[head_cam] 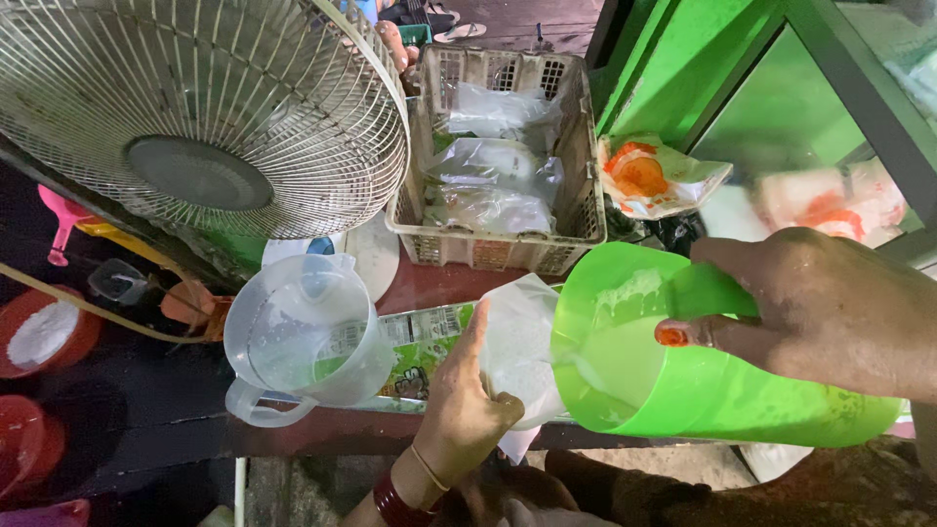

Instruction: The person pours a light green liquid from a green pitcher into a clear plastic jug, then transfers the liquid into a small plastic bag. The bag is tied with a yellow rubber band and placed into a basket with other filled bags.

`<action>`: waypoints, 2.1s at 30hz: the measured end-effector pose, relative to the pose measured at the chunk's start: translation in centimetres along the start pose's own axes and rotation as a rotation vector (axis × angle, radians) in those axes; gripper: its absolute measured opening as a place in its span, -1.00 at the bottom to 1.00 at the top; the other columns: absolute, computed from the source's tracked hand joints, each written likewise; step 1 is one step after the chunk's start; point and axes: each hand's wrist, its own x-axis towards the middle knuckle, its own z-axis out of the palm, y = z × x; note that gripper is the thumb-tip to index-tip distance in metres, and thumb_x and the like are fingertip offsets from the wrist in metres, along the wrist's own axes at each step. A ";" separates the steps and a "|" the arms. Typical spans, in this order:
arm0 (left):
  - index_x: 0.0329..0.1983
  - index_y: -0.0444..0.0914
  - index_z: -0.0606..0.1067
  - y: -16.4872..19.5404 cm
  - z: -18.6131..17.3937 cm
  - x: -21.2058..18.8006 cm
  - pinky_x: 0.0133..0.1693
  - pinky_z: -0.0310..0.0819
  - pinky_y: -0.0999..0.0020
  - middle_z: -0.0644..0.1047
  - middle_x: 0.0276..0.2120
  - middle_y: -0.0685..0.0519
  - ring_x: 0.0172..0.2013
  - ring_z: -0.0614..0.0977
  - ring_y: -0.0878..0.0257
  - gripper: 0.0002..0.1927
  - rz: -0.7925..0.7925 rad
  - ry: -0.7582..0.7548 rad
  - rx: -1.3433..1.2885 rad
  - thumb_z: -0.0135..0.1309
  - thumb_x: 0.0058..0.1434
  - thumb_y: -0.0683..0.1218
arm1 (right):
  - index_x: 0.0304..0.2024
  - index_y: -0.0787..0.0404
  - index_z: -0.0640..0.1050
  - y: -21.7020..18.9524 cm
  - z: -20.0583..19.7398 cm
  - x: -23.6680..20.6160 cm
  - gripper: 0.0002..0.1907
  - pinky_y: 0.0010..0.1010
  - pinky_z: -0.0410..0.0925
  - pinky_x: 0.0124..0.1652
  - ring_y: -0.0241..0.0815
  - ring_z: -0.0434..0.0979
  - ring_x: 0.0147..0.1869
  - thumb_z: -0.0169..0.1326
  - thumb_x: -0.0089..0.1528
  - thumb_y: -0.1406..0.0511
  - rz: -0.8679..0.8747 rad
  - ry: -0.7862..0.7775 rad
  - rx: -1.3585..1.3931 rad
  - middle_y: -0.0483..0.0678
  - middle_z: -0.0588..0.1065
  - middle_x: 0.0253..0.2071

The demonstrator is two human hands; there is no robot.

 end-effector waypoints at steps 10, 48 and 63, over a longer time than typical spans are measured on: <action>0.54 -0.25 0.00 0.0 -0.3 -0.2 -0.39 0.55 0.34 0.49 0.16 -0.20 -0.54 0.52 0.26 0.12 0.001 -0.002 -0.029 0.11 -0.19 -0.28 | -0.01 0.04 0.53 -0.9 -0.7 0.4 -0.44 -0.18 0.43 -0.45 -0.07 0.53 -0.67 0.23 0.13 -0.13 0.022 0.071 -0.011 0.04 0.49 -0.75; 0.56 -0.25 0.00 -0.2 -0.1 -0.3 -0.40 0.53 0.41 0.51 0.17 -0.16 -0.53 0.49 0.31 0.12 -0.019 -0.002 -0.043 0.09 -0.17 -0.29 | 0.04 0.06 0.52 -1.0 -0.7 0.4 -0.39 -0.21 0.44 -0.42 -0.07 0.55 -0.64 0.23 0.13 -0.15 -0.021 0.124 -0.070 0.01 0.50 -0.73; 0.53 -0.27 0.00 -0.5 0.1 -0.4 -0.43 0.53 0.41 0.43 0.29 -0.19 -0.57 0.49 0.31 0.12 -0.002 0.001 -0.046 0.10 -0.20 -0.31 | 0.14 0.04 0.48 -0.8 0.3 0.0 -0.44 -0.27 0.49 -0.42 -0.13 0.59 -0.67 0.21 0.18 -0.04 -0.007 -0.056 0.004 -0.01 0.50 -0.77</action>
